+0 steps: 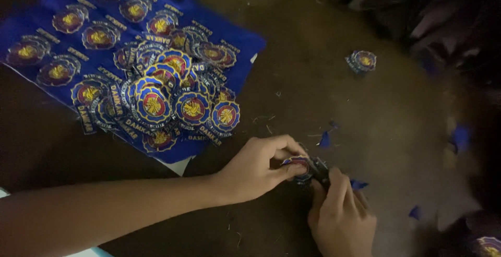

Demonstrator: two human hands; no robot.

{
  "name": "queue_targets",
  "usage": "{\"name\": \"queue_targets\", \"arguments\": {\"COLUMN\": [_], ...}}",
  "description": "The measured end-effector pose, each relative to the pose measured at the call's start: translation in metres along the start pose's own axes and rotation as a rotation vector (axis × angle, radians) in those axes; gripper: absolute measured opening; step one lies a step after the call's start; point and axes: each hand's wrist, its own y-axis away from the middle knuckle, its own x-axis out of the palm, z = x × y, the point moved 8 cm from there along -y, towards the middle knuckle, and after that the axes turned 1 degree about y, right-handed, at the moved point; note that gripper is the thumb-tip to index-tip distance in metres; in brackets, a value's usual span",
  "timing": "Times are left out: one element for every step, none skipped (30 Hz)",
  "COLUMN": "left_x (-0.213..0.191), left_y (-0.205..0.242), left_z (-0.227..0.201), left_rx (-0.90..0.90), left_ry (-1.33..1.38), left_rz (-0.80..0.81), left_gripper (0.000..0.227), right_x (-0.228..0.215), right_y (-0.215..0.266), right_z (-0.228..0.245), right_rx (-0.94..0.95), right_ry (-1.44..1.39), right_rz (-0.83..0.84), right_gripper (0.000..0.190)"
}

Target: Trimming excess fabric from the edges of embroidered patches using scissors

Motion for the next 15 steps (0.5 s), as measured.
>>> {"name": "queue_targets", "arguments": {"left_x": [0.0,0.001,0.001,0.001,0.002,0.002,0.002,0.003,0.004,0.005,0.004,0.003,0.003,0.002,0.001], "left_y": [0.0,0.0,-0.001,0.0,0.0,-0.001,-0.001,-0.002,-0.003,-0.003,-0.002,-0.002,-0.003,-0.003,-0.004], "left_z": [-0.001,-0.001,-0.001,-0.001,0.001,0.003,0.002,0.004,0.007,0.007,0.01,0.012,0.012,0.012,0.012], "left_rx": [0.01,0.008,0.007,0.012,0.0,-0.012,-0.007,-0.035,-0.063,-0.061,-0.083,-0.103,-0.099,-0.104,-0.109], "left_ry": [-0.004,-0.02,-0.035,-0.04,-0.034,-0.028,-0.032,-0.01,0.012,0.009,0.05,0.091,0.088,0.107,0.126], "left_rz": [0.001,0.003,0.005,0.007,0.01,0.016,0.02,0.028,0.037,0.042,0.028,0.015,0.019,0.008,-0.004], "left_gripper": [0.023,0.023,0.023,0.023,0.025,0.027,0.027,0.025,0.024,0.024,0.025,0.025,0.025,0.023,0.021], "right_x": [0.003,0.005,0.008,0.008,0.014,0.019,0.019,0.023,0.028,0.028,0.02,0.013,0.011,0.009,0.008], "right_y": [0.001,0.001,0.002,0.001,0.0,-0.001,-0.001,-0.001,0.0,0.001,0.0,0.001,0.0,-0.001,-0.002], "right_z": [-0.002,-0.003,-0.004,-0.005,-0.007,-0.008,-0.008,-0.009,-0.009,-0.01,-0.009,-0.008,-0.008,-0.008,-0.009], "right_rx": [0.001,-0.004,-0.008,-0.006,0.005,0.019,0.022,0.031,0.04,0.045,0.02,-0.006,-0.002,0.009,0.019], "right_ry": [0.003,-0.035,-0.073,-0.072,-0.127,-0.181,-0.18,-0.163,-0.146,-0.146,-0.185,-0.222,-0.221,-0.24,-0.258], "right_rz": [-0.01,-0.02,-0.03,-0.037,0.03,0.097,0.091,0.147,0.204,0.201,0.112,0.022,0.016,0.016,0.016], "right_gripper": [0.032,0.032,0.032,0.032,0.035,0.038,0.038,0.035,0.033,0.033,0.03,0.027,0.027,0.028,0.029]}}
